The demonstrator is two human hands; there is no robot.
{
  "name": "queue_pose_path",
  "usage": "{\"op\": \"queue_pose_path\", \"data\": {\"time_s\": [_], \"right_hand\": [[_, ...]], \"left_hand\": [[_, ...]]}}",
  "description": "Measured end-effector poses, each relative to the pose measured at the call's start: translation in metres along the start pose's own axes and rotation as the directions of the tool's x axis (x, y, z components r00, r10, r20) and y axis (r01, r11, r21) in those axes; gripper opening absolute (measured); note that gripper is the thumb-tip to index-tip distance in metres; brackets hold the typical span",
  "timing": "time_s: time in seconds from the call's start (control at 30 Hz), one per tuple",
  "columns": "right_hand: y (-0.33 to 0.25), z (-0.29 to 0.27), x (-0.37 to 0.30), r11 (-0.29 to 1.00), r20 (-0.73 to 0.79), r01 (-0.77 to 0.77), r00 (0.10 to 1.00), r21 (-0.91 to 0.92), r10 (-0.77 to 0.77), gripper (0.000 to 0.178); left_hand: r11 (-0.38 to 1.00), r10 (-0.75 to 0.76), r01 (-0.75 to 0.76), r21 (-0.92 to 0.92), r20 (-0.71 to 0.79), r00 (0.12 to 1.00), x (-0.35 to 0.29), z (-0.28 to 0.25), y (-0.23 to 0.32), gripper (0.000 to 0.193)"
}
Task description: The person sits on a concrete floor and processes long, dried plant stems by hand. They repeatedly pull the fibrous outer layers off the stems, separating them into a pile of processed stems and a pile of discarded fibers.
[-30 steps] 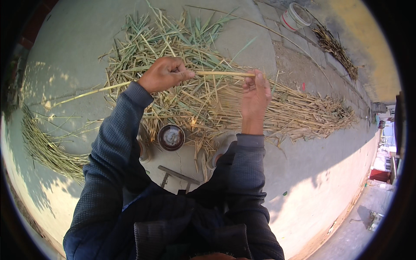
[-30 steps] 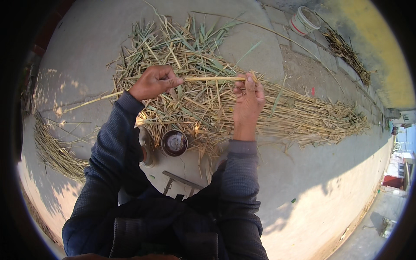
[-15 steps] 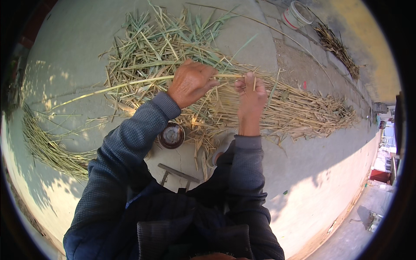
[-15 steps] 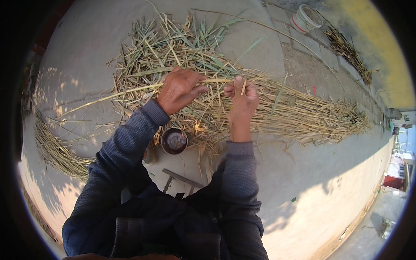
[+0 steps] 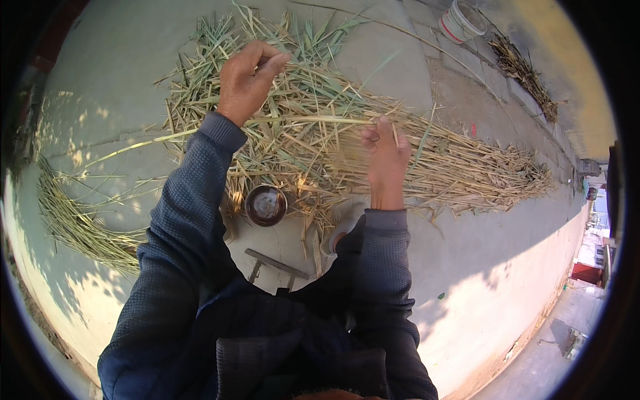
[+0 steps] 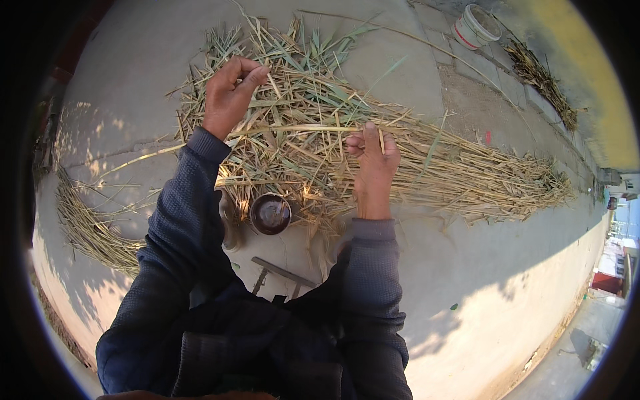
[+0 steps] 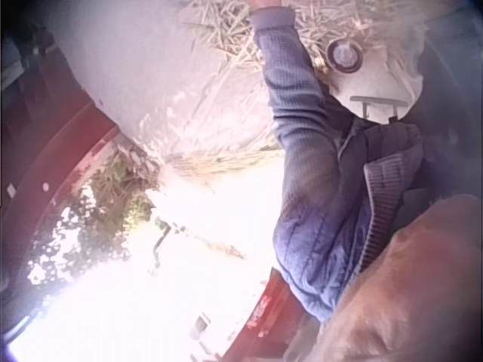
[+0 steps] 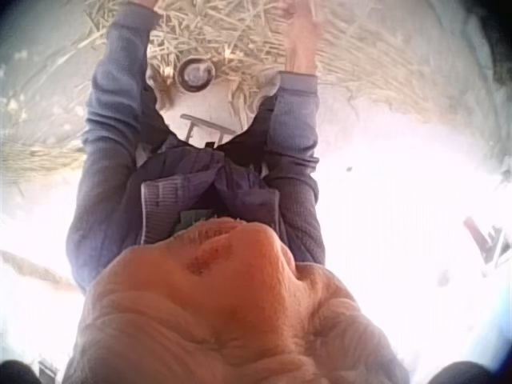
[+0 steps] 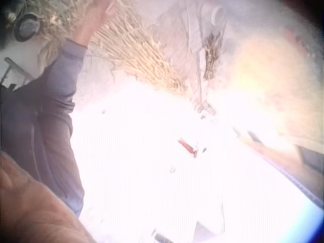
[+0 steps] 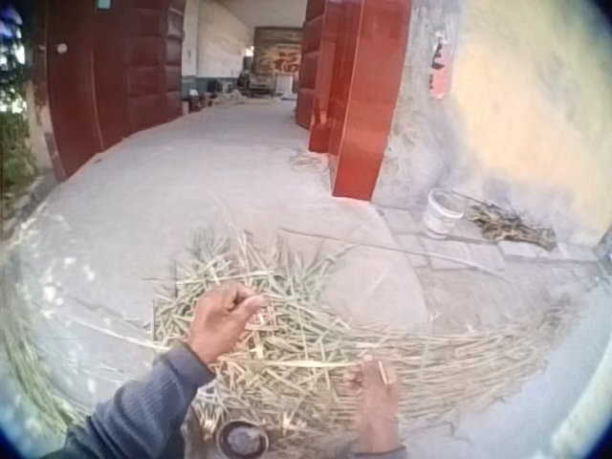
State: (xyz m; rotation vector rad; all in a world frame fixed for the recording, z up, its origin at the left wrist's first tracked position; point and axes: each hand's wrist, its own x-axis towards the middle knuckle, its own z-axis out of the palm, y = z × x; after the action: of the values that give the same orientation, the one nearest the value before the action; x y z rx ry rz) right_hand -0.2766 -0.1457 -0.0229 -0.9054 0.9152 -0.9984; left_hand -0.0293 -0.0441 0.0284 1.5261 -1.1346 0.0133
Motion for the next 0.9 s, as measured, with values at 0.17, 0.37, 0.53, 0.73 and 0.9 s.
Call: {"op": "queue_pose_path", "data": {"time_s": [0.17,0.37,0.53,0.73,0.9], "right_hand": [[0.000,0.000,0.006,1.000,0.076,0.024,0.997,-0.006,-0.023,0.027],[-0.001,0.010,0.009,0.997,0.088,0.058,0.994,0.054,-0.063,0.028],[-0.006,0.015,0.006,0.998,0.085,0.063,0.994,-0.010,-0.061,0.027],[0.001,0.014,0.012,0.995,0.197,0.101,0.975,0.008,-0.100,0.024],[-0.001,0.005,0.014,0.995,0.171,0.094,0.981,-0.030,-0.087,0.023]], "left_hand": [[0.989,0.032,-0.095,0.109,0.480,0.876,-0.026,-0.004,-0.010,0.036],[0.980,-0.196,0.185,0.075,0.544,0.816,-0.058,0.024,0.005,0.023],[0.935,-0.255,0.333,-0.118,0.426,0.868,-0.067,0.033,-0.002,0.019],[0.674,-0.485,0.646,-0.358,0.445,0.753,-0.059,0.023,-0.004,0.020],[0.715,-0.496,0.566,-0.410,0.272,0.825,-0.027,-0.013,-0.031,0.019]]}}
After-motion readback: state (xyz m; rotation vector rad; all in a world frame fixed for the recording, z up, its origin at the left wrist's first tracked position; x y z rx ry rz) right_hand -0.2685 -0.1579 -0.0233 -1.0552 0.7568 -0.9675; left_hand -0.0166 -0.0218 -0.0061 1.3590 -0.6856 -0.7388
